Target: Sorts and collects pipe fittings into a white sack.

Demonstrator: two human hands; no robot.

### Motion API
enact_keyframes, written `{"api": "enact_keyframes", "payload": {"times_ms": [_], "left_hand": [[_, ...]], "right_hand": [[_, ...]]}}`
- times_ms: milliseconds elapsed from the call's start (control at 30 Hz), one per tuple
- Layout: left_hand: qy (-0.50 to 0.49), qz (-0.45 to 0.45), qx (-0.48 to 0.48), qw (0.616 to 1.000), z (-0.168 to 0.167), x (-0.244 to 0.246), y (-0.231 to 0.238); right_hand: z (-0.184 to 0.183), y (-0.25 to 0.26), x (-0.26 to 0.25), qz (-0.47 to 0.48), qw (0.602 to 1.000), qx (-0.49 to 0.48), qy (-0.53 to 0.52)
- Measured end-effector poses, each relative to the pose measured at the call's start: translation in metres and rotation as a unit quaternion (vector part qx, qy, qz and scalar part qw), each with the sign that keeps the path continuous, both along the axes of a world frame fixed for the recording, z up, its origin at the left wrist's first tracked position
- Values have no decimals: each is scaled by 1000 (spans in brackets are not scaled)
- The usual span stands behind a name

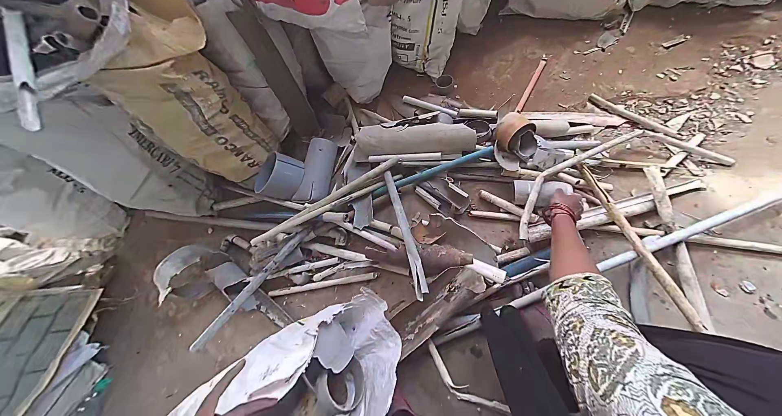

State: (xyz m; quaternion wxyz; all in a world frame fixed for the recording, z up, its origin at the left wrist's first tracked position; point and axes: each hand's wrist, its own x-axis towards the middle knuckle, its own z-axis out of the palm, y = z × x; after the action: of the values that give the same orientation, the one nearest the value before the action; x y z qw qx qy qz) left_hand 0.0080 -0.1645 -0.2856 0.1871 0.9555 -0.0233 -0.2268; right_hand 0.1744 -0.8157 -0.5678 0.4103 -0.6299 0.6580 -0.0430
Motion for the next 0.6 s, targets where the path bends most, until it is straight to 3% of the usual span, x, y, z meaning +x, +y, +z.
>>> {"api": "enact_keyframes", "payload": {"times_ms": [67, 133, 200, 267, 333, 433, 533, 600], "left_hand": [[-26, -10, -85, 996, -3, -2, -5], [-53, -19, -85, 995, -10, -8, -5], [42, 17, 15, 999, 0, -5, -14], [172, 77, 164, 968, 13, 10, -33], [206, 114, 236, 943, 13, 17, -40], [143, 187, 198, 952, 4, 11, -28], [89, 219, 161, 958, -7, 6, -17], [59, 223, 135, 964, -8, 5, -17]], "right_hand": [[16, 32, 4, 18, 999, 7, -46], [40, 81, 15, 42, 995, -20, -87], [66, 128, 20, 152, 981, -81, -85], [116, 170, 23, 324, 936, -123, -60], [177, 210, 24, 496, 859, -124, -24], [242, 286, 5, 715, 697, -52, -8], [243, 367, -41, 849, 502, 108, -124], [216, 408, -70, 854, 434, 210, -196]]}}
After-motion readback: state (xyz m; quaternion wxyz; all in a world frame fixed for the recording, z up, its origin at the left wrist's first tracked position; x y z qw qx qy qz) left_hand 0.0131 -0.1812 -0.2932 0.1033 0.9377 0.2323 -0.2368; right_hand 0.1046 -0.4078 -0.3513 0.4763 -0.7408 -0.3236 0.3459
